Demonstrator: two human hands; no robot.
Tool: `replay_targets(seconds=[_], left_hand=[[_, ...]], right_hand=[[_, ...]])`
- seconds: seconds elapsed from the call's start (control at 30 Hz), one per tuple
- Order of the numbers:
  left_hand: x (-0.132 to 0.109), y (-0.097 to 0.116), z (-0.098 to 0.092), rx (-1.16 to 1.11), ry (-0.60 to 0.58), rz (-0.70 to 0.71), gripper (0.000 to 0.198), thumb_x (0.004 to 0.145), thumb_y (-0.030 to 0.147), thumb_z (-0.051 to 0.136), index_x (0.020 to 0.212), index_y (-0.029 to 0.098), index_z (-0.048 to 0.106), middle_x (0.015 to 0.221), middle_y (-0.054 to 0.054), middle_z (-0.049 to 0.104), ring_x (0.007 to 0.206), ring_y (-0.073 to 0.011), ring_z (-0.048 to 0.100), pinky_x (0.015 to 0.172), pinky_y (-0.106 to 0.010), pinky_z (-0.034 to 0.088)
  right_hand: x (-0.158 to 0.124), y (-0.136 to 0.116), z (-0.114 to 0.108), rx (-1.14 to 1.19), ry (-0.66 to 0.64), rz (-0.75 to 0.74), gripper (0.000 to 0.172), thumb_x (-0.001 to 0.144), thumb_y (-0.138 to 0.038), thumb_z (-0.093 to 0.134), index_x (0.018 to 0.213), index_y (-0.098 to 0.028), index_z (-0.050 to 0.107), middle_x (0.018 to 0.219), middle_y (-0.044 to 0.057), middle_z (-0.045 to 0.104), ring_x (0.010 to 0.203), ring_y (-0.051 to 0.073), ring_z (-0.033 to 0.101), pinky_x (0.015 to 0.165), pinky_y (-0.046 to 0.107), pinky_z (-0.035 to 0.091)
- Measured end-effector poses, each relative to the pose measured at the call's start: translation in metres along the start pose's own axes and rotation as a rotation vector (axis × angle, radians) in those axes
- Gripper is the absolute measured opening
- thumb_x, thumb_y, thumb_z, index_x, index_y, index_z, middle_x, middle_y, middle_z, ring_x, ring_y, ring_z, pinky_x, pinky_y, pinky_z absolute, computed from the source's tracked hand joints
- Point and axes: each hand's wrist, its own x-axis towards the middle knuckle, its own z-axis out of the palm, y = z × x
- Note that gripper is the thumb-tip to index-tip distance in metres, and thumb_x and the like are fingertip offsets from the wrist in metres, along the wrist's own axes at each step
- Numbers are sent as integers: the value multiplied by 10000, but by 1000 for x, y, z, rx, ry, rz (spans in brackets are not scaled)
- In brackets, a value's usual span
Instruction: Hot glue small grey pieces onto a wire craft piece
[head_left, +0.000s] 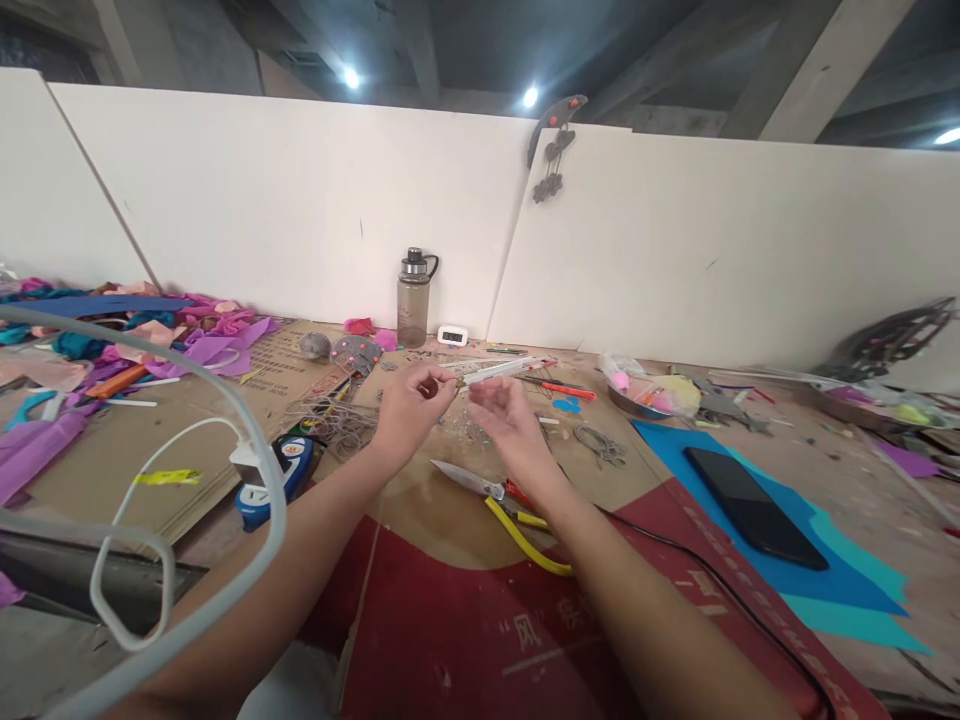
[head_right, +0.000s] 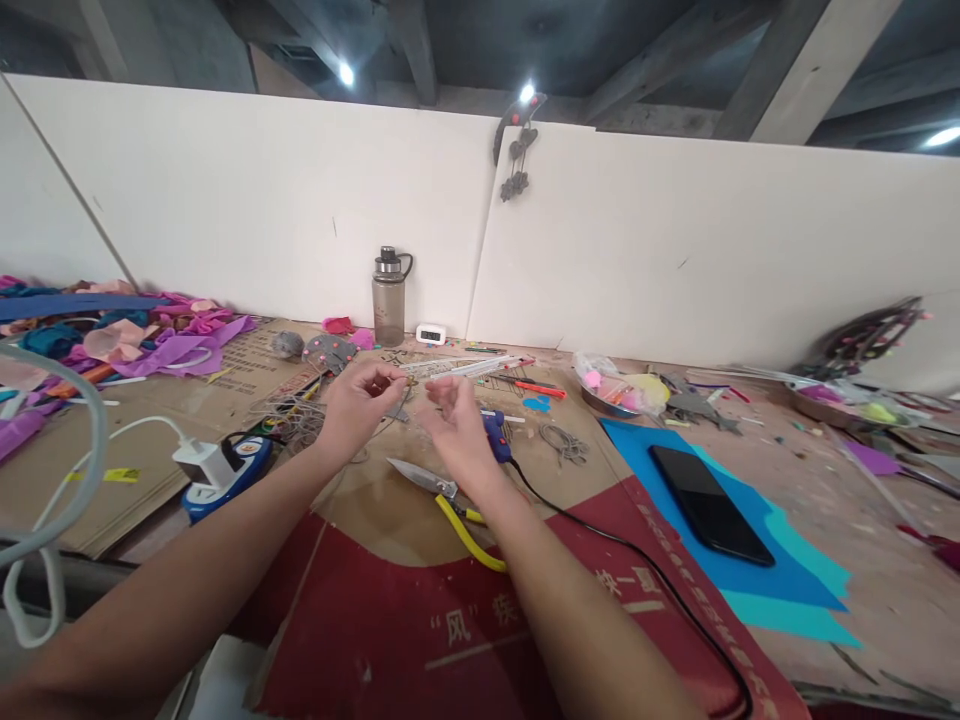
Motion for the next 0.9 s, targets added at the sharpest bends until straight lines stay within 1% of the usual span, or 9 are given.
replay_targets(seconds=[0.07, 0.13, 0.23, 0.33, 0.4, 0.47, 0.6, 0.73, 0.9], left_hand=[[-2, 4, 1, 35, -19, 69, 83, 757, 242, 621, 739, 186, 679, 755, -20, 641, 604, -100, 525, 582, -229, 420], [-3, 5, 1, 22, -38, 64, 83, 761, 238, 617, 738, 186, 677, 761, -25, 645, 611, -103, 539, 578, -225, 426], [-3, 5, 2, -74, -91, -94, 107, 762, 273, 622, 750, 178, 668, 666, -15, 636, 548, -105, 540, 517, -220, 421], [-3, 7, 4, -229, -174, -291, 147, 738, 312, 653, 750, 166, 645, 575, 0, 625, 475, -112, 555, 489, -229, 454], [-3, 9, 5, -315, -211, -358, 166, 717, 313, 679, 740, 155, 634, 591, -10, 645, 498, -122, 596, 524, -244, 502], [-3, 12, 6, -364, -236, -390, 178, 707, 305, 696, 736, 141, 632, 627, -23, 662, 540, -127, 629, 564, -254, 532], [-3, 15, 6, -430, -268, -432, 208, 689, 298, 726, 771, 120, 655, 683, -32, 678, 590, -137, 660, 599, -269, 558], [-3, 16, 7, -476, -287, -472, 263, 669, 305, 750, 843, 115, 695, 723, -40, 700, 609, -143, 670, 618, -283, 570], [-3, 19, 7, -487, -291, -463, 241, 662, 301, 755, 808, 115, 712, 709, -44, 703, 614, -142, 671, 625, -271, 569]], right_hand=[[-1, -1, 14, 239, -68, 96, 475, 668, -316, 716, 1015, -270, 395, 998, -8, 587, 876, 141, 603, 875, 348, 475], [0, -2, 18, 334, -109, 173, 490, 678, -310, 706, 1037, -274, 374, 880, -50, 573, 679, 105, 567, 771, 328, 497], [2, -3, 11, 191, -52, 126, 385, 749, -319, 637, 1035, -263, 385, 736, -81, 498, 561, 97, 455, 604, 269, 450], [3, -5, 1, -197, 75, -92, 201, 802, -279, 580, 965, -234, 472, 704, -55, 469, 634, 124, 454, 605, 262, 397], [4, -6, -3, -419, 111, -220, 55, 833, -245, 539, 879, -216, 530, 741, -19, 505, 687, 140, 472, 651, 280, 396], [4, -8, -5, -557, 128, -313, 46, 851, -215, 516, 826, -207, 554, 792, 13, 546, 725, 153, 490, 677, 293, 396], [3, -10, -6, -700, 150, -400, 66, 874, -204, 509, 834, -198, 561, 838, 33, 575, 761, 165, 508, 706, 301, 395], [4, -9, -8, -757, 145, -406, 110, 906, -244, 481, 828, -199, 544, 841, 41, 574, 773, 177, 515, 720, 315, 395], [5, -7, -9, -788, 138, -423, 121, 911, -258, 458, 819, -213, 522, 838, 51, 571, 802, 198, 518, 730, 333, 395]])
